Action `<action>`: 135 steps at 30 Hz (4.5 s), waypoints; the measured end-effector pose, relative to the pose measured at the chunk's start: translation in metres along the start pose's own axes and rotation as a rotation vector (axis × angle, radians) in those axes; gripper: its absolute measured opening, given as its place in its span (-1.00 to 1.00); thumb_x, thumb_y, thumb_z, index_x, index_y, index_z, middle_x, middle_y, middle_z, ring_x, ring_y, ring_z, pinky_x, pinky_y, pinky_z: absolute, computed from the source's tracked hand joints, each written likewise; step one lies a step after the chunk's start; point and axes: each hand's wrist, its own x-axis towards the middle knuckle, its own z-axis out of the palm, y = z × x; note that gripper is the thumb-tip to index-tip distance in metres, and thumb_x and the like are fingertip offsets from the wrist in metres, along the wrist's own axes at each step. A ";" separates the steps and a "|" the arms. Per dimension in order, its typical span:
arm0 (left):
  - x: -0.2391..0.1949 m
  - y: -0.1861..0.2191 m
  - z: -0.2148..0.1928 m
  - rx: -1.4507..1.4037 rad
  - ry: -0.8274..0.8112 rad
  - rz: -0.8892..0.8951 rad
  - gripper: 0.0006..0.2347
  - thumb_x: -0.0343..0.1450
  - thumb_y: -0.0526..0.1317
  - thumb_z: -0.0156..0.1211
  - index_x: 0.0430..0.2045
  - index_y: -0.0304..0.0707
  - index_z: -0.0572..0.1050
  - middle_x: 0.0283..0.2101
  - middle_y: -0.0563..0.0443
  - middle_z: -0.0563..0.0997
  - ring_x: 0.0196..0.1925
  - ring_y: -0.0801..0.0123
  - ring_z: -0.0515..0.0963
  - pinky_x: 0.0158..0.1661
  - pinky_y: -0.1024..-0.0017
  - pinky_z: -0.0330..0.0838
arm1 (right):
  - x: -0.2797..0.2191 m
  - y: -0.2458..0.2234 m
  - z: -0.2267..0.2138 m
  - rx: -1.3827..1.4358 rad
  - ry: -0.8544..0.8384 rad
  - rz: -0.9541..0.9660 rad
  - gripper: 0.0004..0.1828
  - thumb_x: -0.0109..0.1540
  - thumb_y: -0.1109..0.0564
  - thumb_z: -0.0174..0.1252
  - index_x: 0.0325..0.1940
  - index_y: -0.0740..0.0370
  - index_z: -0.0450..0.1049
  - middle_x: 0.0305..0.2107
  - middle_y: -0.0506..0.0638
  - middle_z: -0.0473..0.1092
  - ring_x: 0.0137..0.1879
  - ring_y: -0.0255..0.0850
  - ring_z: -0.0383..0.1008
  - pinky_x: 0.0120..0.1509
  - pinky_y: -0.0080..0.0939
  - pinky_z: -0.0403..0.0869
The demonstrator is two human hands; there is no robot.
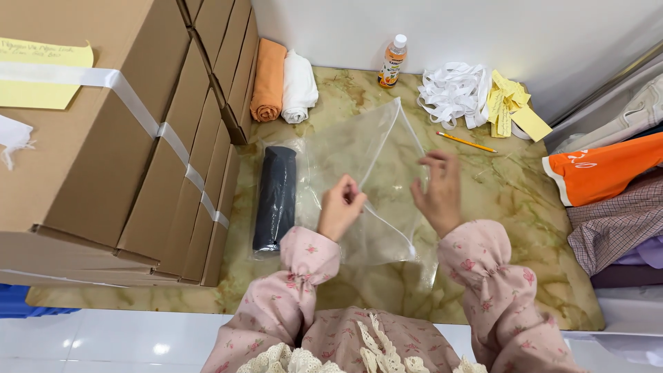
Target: The person unties a white ribbon on a cardboard box, opens it, and removes a plastic-wrapped item. They then place the box aside, unwrap the plastic bag, and remove a rolled black fabric item.
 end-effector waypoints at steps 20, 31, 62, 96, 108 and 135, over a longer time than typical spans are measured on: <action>0.018 -0.102 -0.116 0.315 0.317 -0.153 -0.90 0.45 -0.17 0.22 -0.28 -0.15 0.53 -0.22 -0.17 0.64 -0.06 0.05 0.62 -0.04 0.21 0.49 | 0.001 0.046 0.205 0.410 -1.378 0.215 -0.59 0.28 0.00 0.22 0.21 0.03 0.45 0.08 0.03 0.50 0.26 -0.05 0.49 0.28 -0.01 0.48; -0.014 -0.185 -0.192 0.274 0.317 -0.660 -0.41 0.53 0.22 -0.07 0.35 -0.18 0.18 0.37 -0.35 0.28 0.45 -0.09 0.23 0.41 0.08 0.13 | -0.032 -0.029 0.207 1.262 -1.409 1.092 -0.61 0.35 0.00 0.10 0.23 0.14 0.47 -0.57 -0.15 0.31 -0.44 -0.35 0.45 0.04 -0.15 0.63; 0.014 -0.200 -0.163 -0.064 0.335 -0.323 -0.89 0.55 -0.17 0.04 -0.22 -0.16 0.47 -0.41 -0.02 0.49 -0.29 0.25 0.45 -0.17 0.31 0.47 | -0.043 -0.130 0.233 1.662 -0.788 0.796 -0.43 0.30 -0.02 0.18 0.32 0.37 0.41 0.28 0.17 0.32 0.43 -0.11 0.23 0.60 -0.12 0.11; 0.024 -0.200 -0.226 0.595 0.480 -0.283 -0.79 0.59 0.01 -0.03 -0.21 -0.07 0.44 -0.25 -0.10 0.66 -0.09 -0.02 0.65 -0.05 0.14 0.47 | -0.003 0.001 0.096 0.889 -0.811 1.421 -0.45 -0.09 -0.05 0.48 -0.14 0.30 0.59 -0.18 0.19 0.49 -0.01 -0.05 0.43 0.11 0.00 0.43; 0.018 -0.228 -0.199 0.687 0.564 -0.512 -0.75 0.60 0.06 -0.11 -0.16 -0.04 0.41 -0.14 -0.18 0.66 0.04 -0.12 0.62 0.04 0.05 0.48 | -0.084 0.132 -0.037 0.752 -0.514 1.859 -0.19 -0.16 -0.13 0.50 0.03 0.38 0.50 -0.20 0.55 0.44 -0.21 0.36 0.42 -0.12 0.40 0.30; 0.008 0.075 0.050 -0.017 -0.228 -0.318 -0.09 0.21 0.23 0.35 0.44 0.10 0.01 0.31 -0.39 0.36 0.34 -0.18 0.38 0.28 0.06 0.34 | -0.001 -0.052 0.015 0.963 -0.052 1.050 -0.24 0.31 -0.38 0.09 0.36 0.11 0.07 0.07 0.27 0.22 0.15 -0.01 0.28 0.24 0.00 0.39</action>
